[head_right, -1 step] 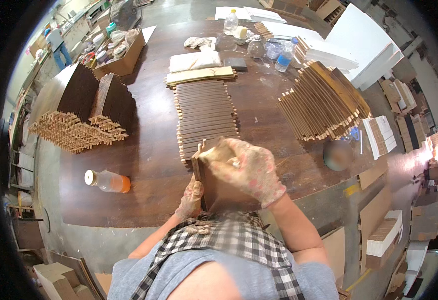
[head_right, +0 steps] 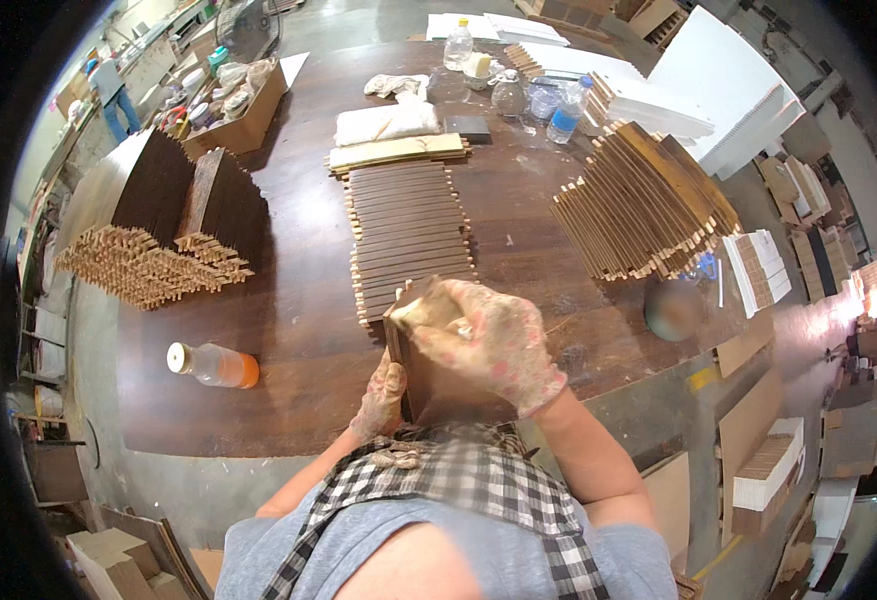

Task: The person wipes wooden slats with a cloth and arranges them into stacks on a workbench.

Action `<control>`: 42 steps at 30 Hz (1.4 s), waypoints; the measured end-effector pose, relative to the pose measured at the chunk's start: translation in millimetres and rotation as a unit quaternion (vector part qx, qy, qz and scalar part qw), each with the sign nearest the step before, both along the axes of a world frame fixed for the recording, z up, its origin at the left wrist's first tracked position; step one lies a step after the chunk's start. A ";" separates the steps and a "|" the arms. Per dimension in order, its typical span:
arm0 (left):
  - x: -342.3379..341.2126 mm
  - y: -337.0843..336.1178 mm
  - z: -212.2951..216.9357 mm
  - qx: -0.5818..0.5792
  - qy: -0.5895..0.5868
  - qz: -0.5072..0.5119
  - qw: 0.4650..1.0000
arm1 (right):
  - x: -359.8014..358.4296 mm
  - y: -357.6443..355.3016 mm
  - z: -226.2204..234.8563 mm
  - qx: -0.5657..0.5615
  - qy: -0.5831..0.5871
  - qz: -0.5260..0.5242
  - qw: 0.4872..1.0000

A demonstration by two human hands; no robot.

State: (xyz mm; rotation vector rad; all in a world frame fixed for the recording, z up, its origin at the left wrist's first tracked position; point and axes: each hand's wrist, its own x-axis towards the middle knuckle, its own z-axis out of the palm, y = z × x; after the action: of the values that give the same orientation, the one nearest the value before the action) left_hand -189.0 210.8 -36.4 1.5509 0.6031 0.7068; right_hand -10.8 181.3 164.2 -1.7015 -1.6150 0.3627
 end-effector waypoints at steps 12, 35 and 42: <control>0.7 -6.9 25.2 -0.308 -0.135 -0.001 0.942 | 30.4 18.7 -23.2 -0.029 -0.080 -0.039 0.996; 2.3 -6.0 76.2 -0.390 -0.100 0.040 0.914 | 38.4 38.5 -8.2 0.027 -0.113 0.171 0.978; -4.0 2.1 67.7 -0.476 -0.157 0.007 0.865 | 38.1 33.6 -15.0 0.022 -0.094 0.124 0.988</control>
State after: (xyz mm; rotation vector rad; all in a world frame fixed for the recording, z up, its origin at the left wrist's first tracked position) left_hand -193.1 212.9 31.3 0.4944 0.5831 0.5203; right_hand 27.3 214.9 149.2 -1.5421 -1.9653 0.2901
